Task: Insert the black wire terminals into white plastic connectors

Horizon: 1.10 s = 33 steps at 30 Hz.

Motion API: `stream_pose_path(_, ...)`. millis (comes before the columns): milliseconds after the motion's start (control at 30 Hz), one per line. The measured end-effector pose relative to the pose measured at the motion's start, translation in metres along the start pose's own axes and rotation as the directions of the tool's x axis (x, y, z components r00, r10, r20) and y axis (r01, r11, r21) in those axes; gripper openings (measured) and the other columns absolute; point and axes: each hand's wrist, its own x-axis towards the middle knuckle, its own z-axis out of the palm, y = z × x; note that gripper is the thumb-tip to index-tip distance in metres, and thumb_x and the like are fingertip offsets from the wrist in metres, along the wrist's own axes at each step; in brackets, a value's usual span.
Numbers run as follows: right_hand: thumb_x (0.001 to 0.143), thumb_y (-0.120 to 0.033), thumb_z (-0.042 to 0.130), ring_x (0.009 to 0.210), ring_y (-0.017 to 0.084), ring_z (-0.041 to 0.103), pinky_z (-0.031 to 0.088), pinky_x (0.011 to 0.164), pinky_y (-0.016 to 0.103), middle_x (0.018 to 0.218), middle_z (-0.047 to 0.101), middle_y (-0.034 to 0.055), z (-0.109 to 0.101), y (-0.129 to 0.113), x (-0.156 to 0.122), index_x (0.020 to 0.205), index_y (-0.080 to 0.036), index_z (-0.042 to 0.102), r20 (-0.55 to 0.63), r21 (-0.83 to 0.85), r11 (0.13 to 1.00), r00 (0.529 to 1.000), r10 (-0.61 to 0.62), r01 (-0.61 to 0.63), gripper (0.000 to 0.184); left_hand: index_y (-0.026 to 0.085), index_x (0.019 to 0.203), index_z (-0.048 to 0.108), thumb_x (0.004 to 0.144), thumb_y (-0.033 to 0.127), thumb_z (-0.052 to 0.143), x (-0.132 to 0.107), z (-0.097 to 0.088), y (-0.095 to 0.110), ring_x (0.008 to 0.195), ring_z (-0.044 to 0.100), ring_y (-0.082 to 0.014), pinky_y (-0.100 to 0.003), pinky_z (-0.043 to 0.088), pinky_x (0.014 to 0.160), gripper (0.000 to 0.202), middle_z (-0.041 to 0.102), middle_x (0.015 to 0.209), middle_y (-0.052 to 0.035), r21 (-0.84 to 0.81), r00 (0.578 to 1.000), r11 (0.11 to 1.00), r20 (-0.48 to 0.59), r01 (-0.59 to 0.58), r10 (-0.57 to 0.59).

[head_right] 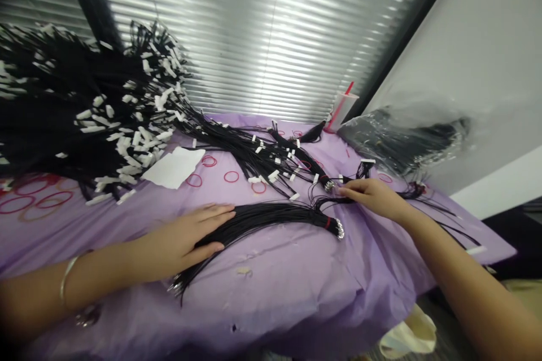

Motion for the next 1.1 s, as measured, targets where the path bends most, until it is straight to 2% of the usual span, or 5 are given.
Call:
stream_pose_path(200, 0.084, -0.036, 0.048, 0.088, 0.019, 0.060, 0.050, 0.079, 0.033, 0.123, 0.052, 0.0113, 0.000, -0.026, 0.021, 0.122, -0.023, 0.056, 0.043, -0.130, 0.956, 0.965, -0.258, 0.262, 0.041, 0.012, 0.138, 0.038, 0.092, 0.040, 0.038, 0.000, -0.002, 0.001, 0.133, 0.033, -0.0263, -0.046, 0.029, 0.109, 0.053, 0.036, 0.145, -0.0133, -0.011, 1.000, 1.000, -0.009, 0.004, -0.004)
stream_pose_path(433, 0.077, -0.022, 0.049, 0.088, 0.023, 0.057, 0.041, 0.088, 0.042, 0.092, 0.062, 0.0089, -0.006, -0.030, 0.038, 0.081, -0.022, 0.071, 0.198, -0.172, 0.877, 0.888, -0.415, 0.448, 0.022, 0.010, 0.139, 0.036, 0.092, 0.039, 0.037, 0.001, -0.004, 0.003, 0.134, 0.032, -0.0255, -0.044, 0.029, 0.110, 0.055, 0.035, 0.145, -0.0135, 0.010, 1.000, 1.000, 0.023, 0.014, -0.015)
stream_pose_path(667, 0.083, -0.028, 0.039, 0.095, 0.024, 0.062, 0.047, 0.089, 0.039, 0.101, 0.068, 0.0066, -0.007, 0.015, -0.007, 0.097, -0.024, 0.066, 0.152, -0.129, 0.966, 0.967, -0.204, 0.224, 0.030, 0.013, 0.138, 0.037, 0.092, 0.040, 0.039, 0.001, -0.003, 0.003, 0.134, 0.031, -0.0232, -0.042, 0.027, 0.111, 0.054, 0.035, 0.146, -0.0108, 0.001, 0.999, 1.000, 0.027, 0.027, -0.027)
stream_pose_path(833, 0.086, -0.030, 0.036, 0.102, 0.021, 0.062, 0.046, 0.092, 0.031, 0.109, 0.068, 0.0035, 0.000, 0.044, 0.002, 0.099, -0.027, 0.067, 0.081, -0.106, 0.994, 0.996, 0.047, -0.038, 0.034, 0.011, 0.138, 0.037, 0.091, 0.040, 0.041, 0.002, -0.008, 0.006, 0.134, 0.032, -0.0230, -0.042, 0.027, 0.111, 0.055, 0.036, 0.145, -0.0117, -0.003, 0.999, 0.999, 0.041, 0.033, -0.032)
stream_pose_path(1100, 0.088, -0.029, 0.051, 0.071, 0.012, 0.061, 0.049, 0.072, 0.028, 0.080, 0.067, 0.0027, -0.001, 0.021, 0.041, 0.076, -0.020, 0.063, 0.033, -0.249, 0.958, 0.987, 0.158, -0.145, 0.019, 0.011, 0.137, 0.040, 0.090, 0.041, 0.042, -0.004, -0.007, 0.003, 0.132, 0.036, -0.0237, -0.037, 0.029, 0.110, 0.056, 0.039, 0.143, -0.0130, -0.021, 0.999, 0.999, -0.043, -0.029, 0.028)
